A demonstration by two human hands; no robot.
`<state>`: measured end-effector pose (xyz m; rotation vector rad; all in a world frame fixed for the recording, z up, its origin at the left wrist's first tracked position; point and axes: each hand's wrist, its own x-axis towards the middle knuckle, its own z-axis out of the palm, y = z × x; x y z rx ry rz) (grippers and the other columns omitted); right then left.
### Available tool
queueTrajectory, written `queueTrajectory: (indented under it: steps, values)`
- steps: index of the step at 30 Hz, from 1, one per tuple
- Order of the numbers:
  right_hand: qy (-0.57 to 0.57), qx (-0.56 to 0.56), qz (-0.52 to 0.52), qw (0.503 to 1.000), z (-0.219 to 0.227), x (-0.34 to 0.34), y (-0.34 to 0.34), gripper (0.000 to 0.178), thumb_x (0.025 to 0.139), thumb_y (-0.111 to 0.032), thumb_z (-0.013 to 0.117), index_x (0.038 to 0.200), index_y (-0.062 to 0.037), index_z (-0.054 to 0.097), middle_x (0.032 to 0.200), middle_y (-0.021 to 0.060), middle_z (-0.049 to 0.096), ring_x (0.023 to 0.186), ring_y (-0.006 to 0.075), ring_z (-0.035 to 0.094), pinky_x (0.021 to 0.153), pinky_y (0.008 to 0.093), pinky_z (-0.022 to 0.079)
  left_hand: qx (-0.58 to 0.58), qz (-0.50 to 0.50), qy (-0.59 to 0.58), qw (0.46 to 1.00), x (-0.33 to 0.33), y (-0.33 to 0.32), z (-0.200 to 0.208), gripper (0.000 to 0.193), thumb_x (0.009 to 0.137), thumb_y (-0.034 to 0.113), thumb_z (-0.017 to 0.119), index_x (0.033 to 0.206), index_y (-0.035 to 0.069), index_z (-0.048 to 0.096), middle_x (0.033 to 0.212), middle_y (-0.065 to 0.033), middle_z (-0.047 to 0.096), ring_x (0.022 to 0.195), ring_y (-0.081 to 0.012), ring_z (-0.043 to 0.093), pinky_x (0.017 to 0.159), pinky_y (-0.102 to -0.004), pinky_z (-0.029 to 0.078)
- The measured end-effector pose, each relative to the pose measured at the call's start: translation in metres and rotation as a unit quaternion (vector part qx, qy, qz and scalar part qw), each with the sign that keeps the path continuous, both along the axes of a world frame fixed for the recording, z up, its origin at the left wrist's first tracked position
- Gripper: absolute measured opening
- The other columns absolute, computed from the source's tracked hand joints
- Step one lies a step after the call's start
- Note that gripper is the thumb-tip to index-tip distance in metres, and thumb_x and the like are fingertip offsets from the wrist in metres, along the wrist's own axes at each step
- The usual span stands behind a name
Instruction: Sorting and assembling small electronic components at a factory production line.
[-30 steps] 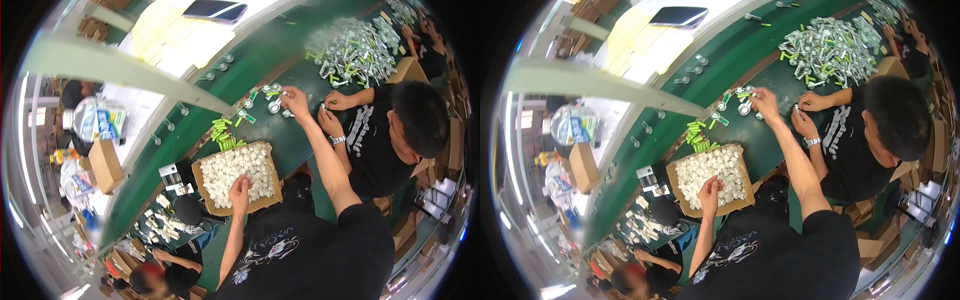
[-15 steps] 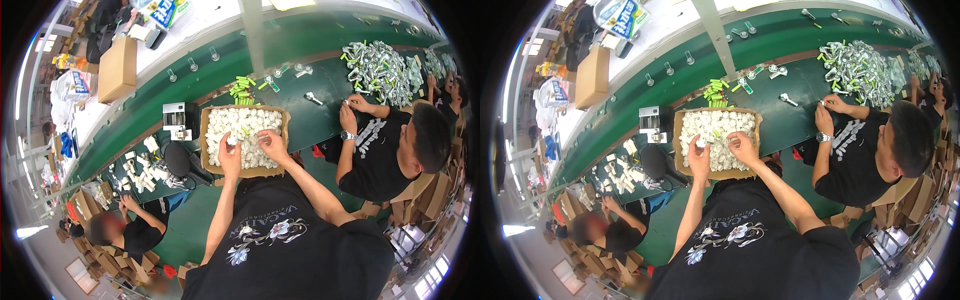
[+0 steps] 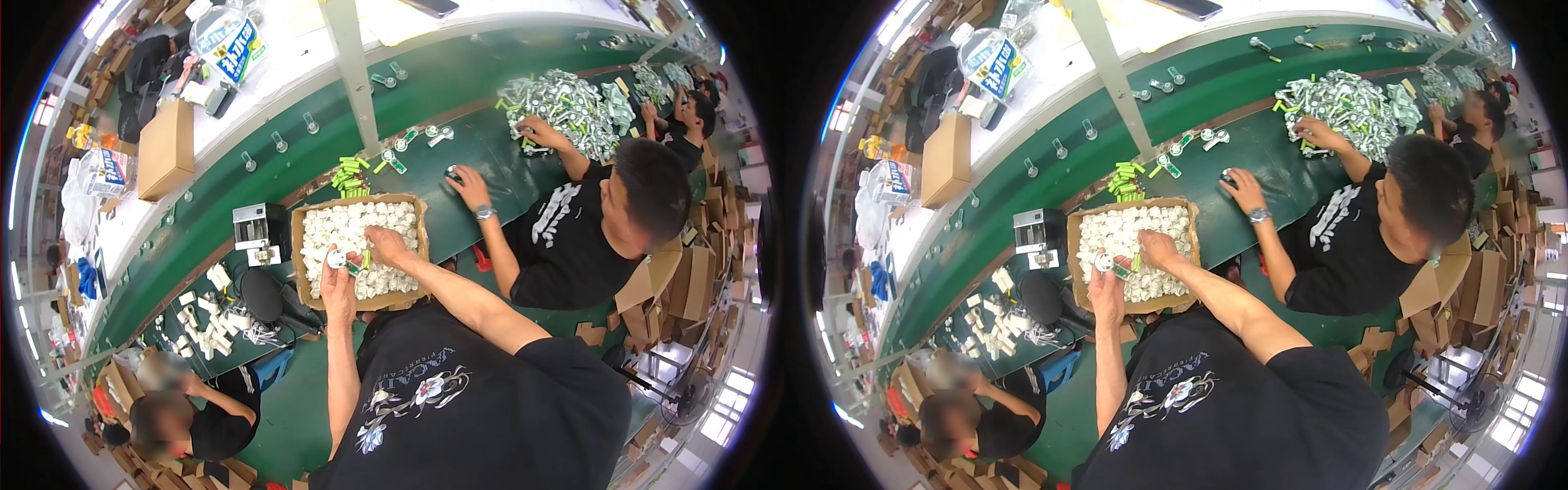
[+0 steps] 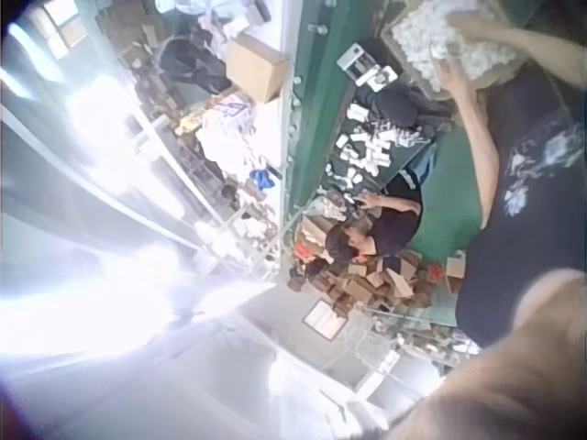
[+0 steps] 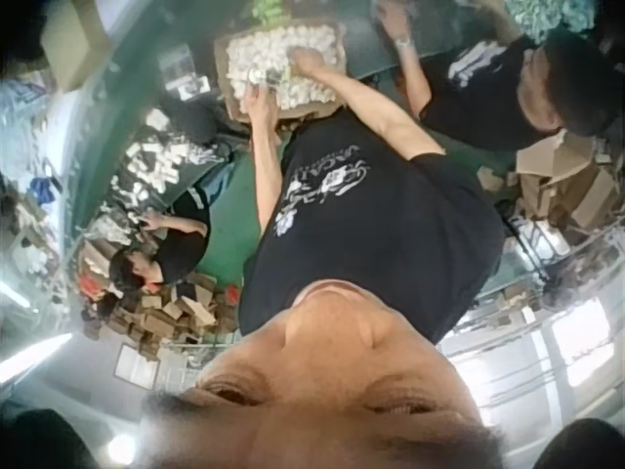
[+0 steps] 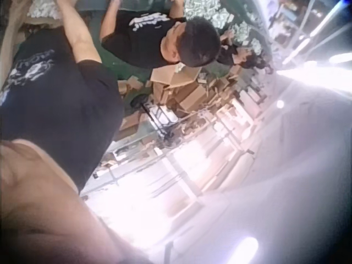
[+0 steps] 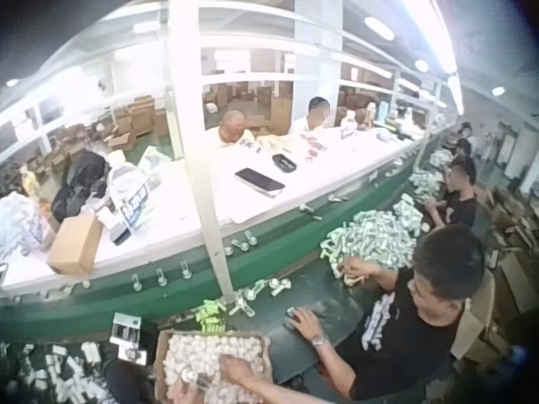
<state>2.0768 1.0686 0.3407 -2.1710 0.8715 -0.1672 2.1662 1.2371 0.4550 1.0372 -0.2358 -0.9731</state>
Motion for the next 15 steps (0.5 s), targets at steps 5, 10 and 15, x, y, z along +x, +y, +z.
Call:
queueTrajectory:
  steps: [5,10,15]
  values:
    - [-0.029,-0.003,-0.006,1.0,0.011,-0.018,-0.006,0.039,0.08,-0.014,0.081,0.116,-0.0063,0.069,0.102,0.0178,0.075,0.099,0.0417,0.072,0.084,0.0508,0.057,-0.08,-0.017,0.172,0.982,0.001,-0.006,0.001,0.053,0.116,0.022,0.052,0.166,0.009,0.037,0.123,-0.0101,0.068,0.109,-0.0249,0.068,0.105,-0.0435,0.054]
    - [-0.034,0.003,0.001,0.999,0.01,-0.029,-0.011,0.03,0.076,-0.016,0.084,0.102,-0.0042,0.076,0.101,0.0195,0.075,0.099,0.0405,0.073,0.088,0.0496,0.058,0.041,0.003,0.095,0.995,0.0,-0.02,0.0,0.036,0.114,0.025,0.059,0.147,0.01,0.052,0.1,-0.0039,0.061,0.073,-0.0104,0.05,0.068,-0.0303,0.046]
    - [-0.06,0.02,-0.053,0.997,0.024,-0.04,-0.018,0.029,0.075,-0.019,0.085,0.099,-0.0041,0.079,0.098,0.0204,0.075,0.096,0.0387,0.073,0.088,0.0474,0.06,0.045,-0.034,0.062,0.996,-0.006,-0.029,0.0,0.02,0.111,0.015,0.065,0.125,0.009,0.052,0.1,-0.0041,0.064,0.071,-0.0096,0.052,0.063,-0.0275,0.045]
